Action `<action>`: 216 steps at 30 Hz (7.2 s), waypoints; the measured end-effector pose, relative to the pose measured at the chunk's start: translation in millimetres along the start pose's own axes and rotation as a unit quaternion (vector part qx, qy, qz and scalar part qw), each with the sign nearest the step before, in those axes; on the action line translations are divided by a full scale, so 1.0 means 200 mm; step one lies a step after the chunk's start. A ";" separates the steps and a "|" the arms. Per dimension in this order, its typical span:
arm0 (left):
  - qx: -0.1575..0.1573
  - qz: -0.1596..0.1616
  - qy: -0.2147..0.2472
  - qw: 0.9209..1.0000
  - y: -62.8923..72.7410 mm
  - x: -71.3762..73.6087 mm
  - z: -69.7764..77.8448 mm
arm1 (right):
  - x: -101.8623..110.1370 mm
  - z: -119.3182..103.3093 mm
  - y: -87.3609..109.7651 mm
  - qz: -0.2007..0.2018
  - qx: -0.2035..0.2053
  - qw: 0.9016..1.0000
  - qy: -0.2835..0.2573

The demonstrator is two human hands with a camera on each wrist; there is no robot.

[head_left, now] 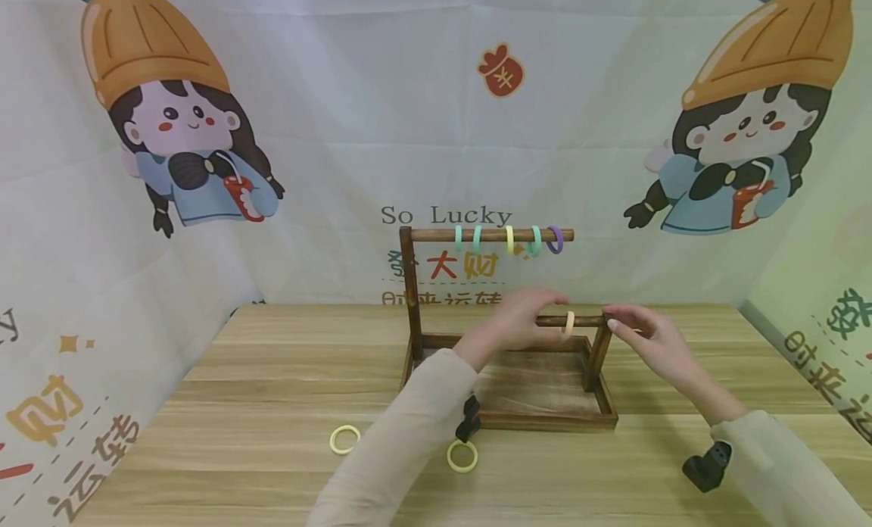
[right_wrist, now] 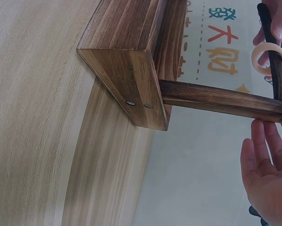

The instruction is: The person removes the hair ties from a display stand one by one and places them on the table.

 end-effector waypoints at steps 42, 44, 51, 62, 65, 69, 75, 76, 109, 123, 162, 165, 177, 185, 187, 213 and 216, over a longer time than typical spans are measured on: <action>0.025 -0.026 -0.077 0.996 -0.03 -0.05 0.02 | 0.00 0.00 0.01 -0.004 -0.012 1.000 0.006; 0.024 -0.023 -0.075 0.997 -0.03 -0.05 0.02 | 0.00 -0.01 0.01 -0.004 -0.011 1.000 0.006; 0.016 -0.016 -0.058 0.998 -0.01 -0.03 0.04 | -0.01 0.01 0.01 -0.005 -0.017 1.000 0.014; 0.018 -0.009 -0.006 1.000 0.03 -0.02 0.00 | 0.00 0.00 0.01 0.003 -0.003 1.000 0.005; 0.021 -0.002 0.026 0.999 0.04 -0.02 -0.02 | 0.00 0.00 0.01 0.003 -0.004 1.000 0.006; 0.023 0.009 0.067 0.997 0.06 -0.01 -0.04 | 0.00 0.01 0.01 0.002 -0.005 1.000 0.006; 0.028 0.022 0.107 0.994 0.09 0.00 -0.06 | 0.00 0.01 0.01 0.002 -0.005 1.000 0.007; 0.027 0.026 0.116 0.993 0.09 0.00 -0.07 | 0.00 0.01 0.01 0.002 -0.005 1.000 0.008; 0.089 0.086 0.369 0.921 0.20 -0.02 -0.22 | 0.00 -0.01 0.01 0.004 0.004 1.000 -0.006; 0.087 0.088 0.381 0.916 0.26 0.03 -0.20 | 0.00 0.00 0.01 0.002 0.001 1.000 -0.002; 0.112 0.092 0.375 0.915 0.37 -0.01 -0.36 | 0.00 0.00 0.00 0.004 0.001 1.000 0.005; 0.107 0.093 0.375 0.916 0.41 0.03 -0.33 | 0.00 0.01 0.00 0.005 0.000 1.000 0.006; 0.083 0.114 0.326 0.935 0.45 0.02 -0.40 | 0.00 0.00 0.01 0.007 0.002 1.000 0.002; 0.089 0.114 0.316 0.938 0.52 0.11 -0.30 | 0.00 -0.01 0.01 0.011 0.009 1.000 -0.003; 0.089 0.116 0.316 0.937 0.53 0.12 -0.29 | 0.00 -0.01 0.01 0.010 0.010 1.000 -0.003; 0.041 0.142 0.321 0.935 0.53 0.03 -0.33 | 0.00 0.02 0.00 0.004 0.006 1.000 -0.001; 0.037 0.140 0.327 0.934 0.54 0.02 -0.31 | 0.00 0.01 0.00 0.003 0.005 1.000 0.001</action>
Point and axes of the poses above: each hand's wrist, its own y-axis away from the middle knuckle, its own x-axis out of the back of the hand, z = x × y, the point moved 8 cm from there along -y, towards the middle knuckle, and after that the axes turned 3 degrees about y, right-handed, at the moved point
